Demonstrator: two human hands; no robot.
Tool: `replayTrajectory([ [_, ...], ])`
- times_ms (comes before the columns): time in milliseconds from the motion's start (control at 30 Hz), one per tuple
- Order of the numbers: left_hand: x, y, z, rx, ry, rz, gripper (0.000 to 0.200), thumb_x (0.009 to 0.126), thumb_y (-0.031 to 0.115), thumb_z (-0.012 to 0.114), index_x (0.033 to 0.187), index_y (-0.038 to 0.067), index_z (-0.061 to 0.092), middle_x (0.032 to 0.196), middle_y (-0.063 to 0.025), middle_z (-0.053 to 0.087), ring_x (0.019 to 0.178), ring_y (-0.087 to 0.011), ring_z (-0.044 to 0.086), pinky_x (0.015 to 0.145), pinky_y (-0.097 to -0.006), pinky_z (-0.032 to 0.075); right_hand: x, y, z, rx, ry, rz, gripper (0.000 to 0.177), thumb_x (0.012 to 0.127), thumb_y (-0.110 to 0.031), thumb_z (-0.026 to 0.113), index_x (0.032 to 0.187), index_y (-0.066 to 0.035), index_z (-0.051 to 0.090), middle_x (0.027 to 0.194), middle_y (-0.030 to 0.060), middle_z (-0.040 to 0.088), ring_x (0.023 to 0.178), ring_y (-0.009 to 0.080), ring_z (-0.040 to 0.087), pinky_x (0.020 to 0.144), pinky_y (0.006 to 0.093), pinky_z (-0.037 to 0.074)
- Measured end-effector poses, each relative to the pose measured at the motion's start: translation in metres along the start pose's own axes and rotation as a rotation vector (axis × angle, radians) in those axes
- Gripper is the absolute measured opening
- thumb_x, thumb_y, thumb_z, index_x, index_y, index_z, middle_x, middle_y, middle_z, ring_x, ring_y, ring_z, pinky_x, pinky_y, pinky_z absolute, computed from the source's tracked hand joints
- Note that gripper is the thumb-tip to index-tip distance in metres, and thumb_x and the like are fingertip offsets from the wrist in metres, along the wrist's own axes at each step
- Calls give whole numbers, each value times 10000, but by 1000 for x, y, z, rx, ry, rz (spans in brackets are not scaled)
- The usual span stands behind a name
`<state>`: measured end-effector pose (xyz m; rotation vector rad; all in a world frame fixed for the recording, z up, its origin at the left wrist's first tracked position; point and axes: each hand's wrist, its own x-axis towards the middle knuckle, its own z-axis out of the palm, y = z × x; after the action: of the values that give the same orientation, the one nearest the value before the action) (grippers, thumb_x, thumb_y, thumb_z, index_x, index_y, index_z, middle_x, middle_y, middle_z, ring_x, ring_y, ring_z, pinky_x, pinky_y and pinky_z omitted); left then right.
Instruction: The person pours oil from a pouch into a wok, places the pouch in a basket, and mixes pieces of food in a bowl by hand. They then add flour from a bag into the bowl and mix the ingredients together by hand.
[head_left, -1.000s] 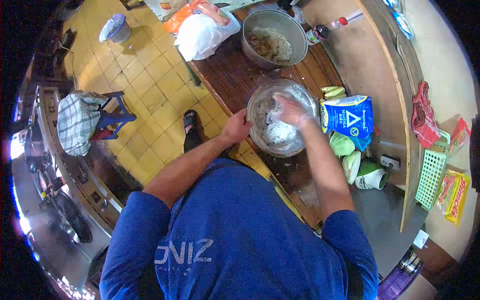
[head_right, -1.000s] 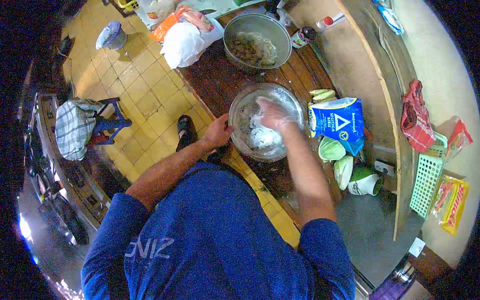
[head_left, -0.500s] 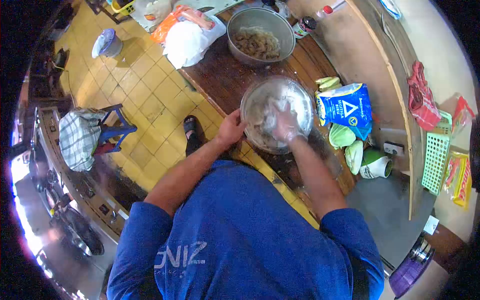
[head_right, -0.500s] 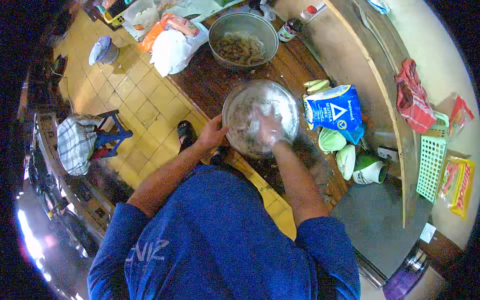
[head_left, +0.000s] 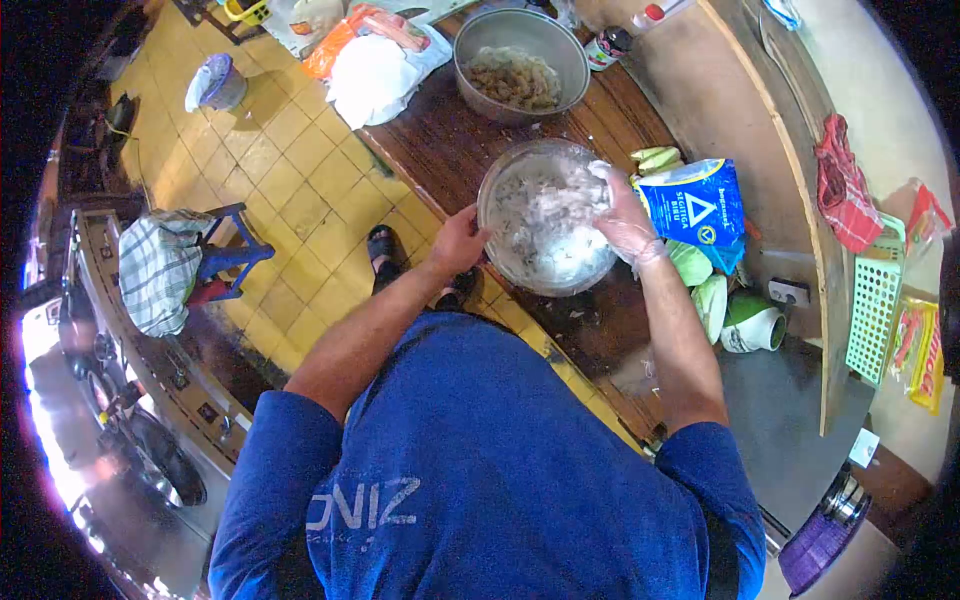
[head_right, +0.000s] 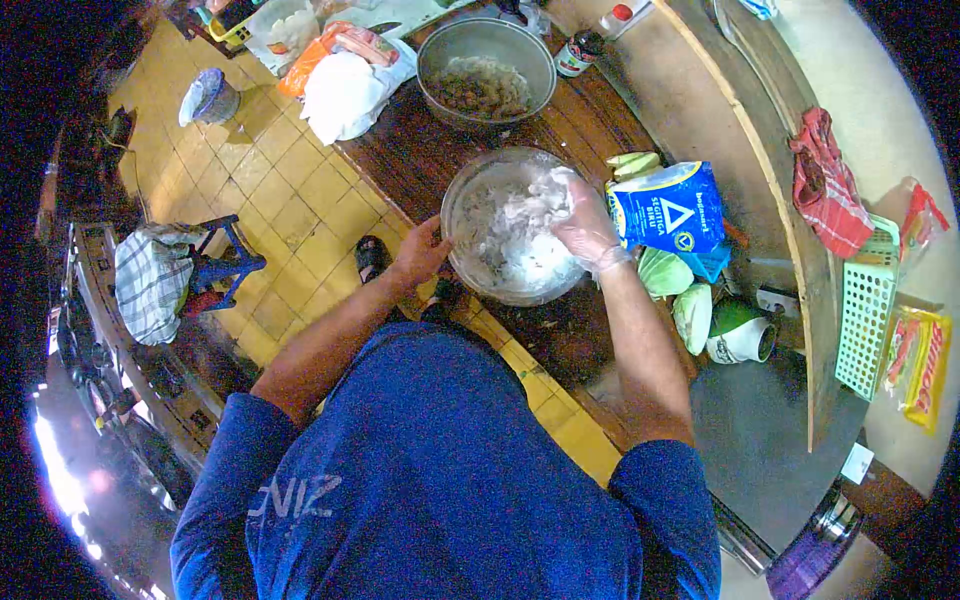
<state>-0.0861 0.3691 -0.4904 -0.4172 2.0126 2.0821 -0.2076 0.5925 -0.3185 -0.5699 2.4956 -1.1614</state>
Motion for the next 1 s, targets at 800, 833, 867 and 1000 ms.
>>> replayTrajectory([
  [800, -5, 13, -2, 101, 1, 19, 354, 857, 124, 573, 1202, 48, 547, 836, -119, 664, 570, -160, 616, 586, -346, 520, 16, 7, 4, -176, -266, 303, 370, 762, -139, 621, 1115, -27, 627, 1060, 158, 662, 1007, 248, 619, 861, 343, 483],
  [833, -3, 12, -2, 141, 9, 66, 352, 857, 123, 577, 1200, 46, 548, 847, -116, 666, 597, -159, 625, 597, -348, 523, 13, 10, -3, 122, -344, 248, 473, 743, -67, 625, 1202, 16, 551, 1134, 142, 620, 1037, 200, 589, 882, 318, 473],
  [867, -2, 10, -2, 138, 8, 67, 352, 857, 123, 577, 1200, 46, 548, 847, -116, 666, 597, -159, 625, 597, -348, 523, 11, 11, -7, 423, -417, 187, 589, 724, 6, 628, 1290, 59, 474, 1209, 126, 579, 1066, 153, 558, 903, 292, 463],
  [1000, 1, -1, -1, 140, 33, 229, 355, 857, 121, 587, 1200, 42, 546, 876, -120, 666, 684, -162, 645, 615, -347, 529, -5, 23, -9, 437, -313, 298, 689, 692, 102, 602, 1353, -1, 436, 1314, 122, 514, 1158, 177, 518, 1002, 287, 399],
])
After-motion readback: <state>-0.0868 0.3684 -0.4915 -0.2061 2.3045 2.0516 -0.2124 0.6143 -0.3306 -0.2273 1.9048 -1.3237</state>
